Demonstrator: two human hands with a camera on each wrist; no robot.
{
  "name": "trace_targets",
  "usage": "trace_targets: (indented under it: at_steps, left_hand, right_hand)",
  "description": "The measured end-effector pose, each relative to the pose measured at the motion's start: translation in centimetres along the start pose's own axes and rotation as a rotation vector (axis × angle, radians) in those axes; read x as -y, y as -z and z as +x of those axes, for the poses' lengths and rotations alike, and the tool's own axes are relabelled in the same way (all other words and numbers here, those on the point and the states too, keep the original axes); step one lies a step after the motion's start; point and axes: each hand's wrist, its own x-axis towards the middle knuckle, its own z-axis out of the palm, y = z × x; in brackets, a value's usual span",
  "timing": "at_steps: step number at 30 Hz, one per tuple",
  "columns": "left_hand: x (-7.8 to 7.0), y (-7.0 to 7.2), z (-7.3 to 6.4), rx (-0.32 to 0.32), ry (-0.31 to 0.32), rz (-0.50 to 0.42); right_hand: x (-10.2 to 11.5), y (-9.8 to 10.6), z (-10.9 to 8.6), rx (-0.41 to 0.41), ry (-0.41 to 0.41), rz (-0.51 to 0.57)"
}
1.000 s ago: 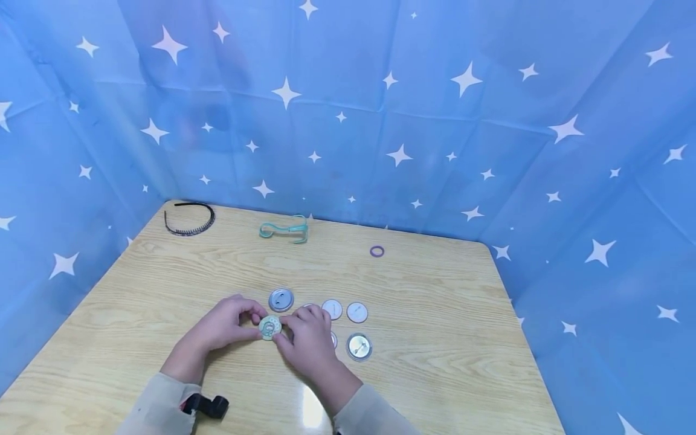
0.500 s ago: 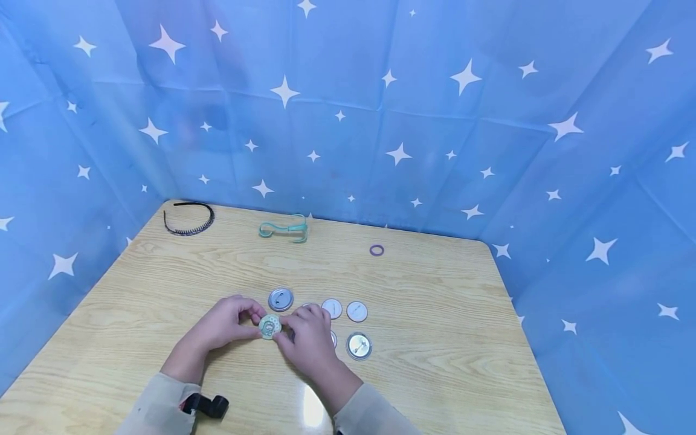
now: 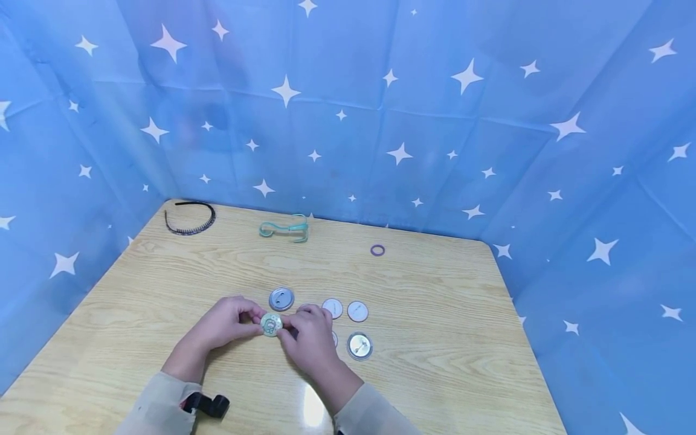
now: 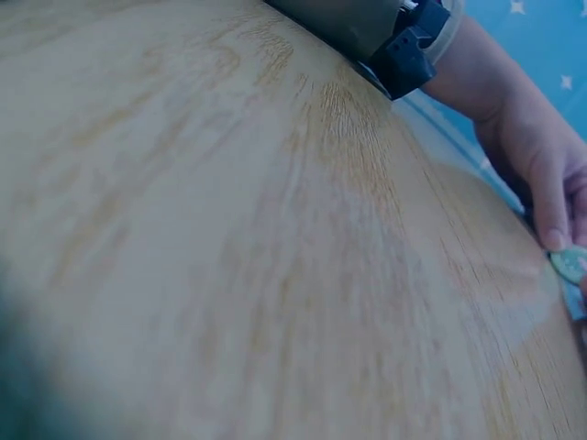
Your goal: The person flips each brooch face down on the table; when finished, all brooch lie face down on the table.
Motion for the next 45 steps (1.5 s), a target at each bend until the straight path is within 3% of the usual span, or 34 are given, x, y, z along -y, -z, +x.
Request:
trace_targets:
  at_steps: [9,32,45]
  left_hand:
    - [-0.15,-0.04,0.04,-0.002,0.017,-0.027]
    - [-0.14,-0.01,-0.17,0.006,-0.016,-0.027]
    - [0.05,0.03,-0.04,-0.001,-0.037,-0.033]
  right_hand:
    - [0.0,0.07,-0.04,-0.01,-0.009,0.031]
    - [-0.05,-0.03,-0.02,-0.042,0.004,0.046]
    - [0.04,0.08,0.06,-0.019,-0.031,0.04]
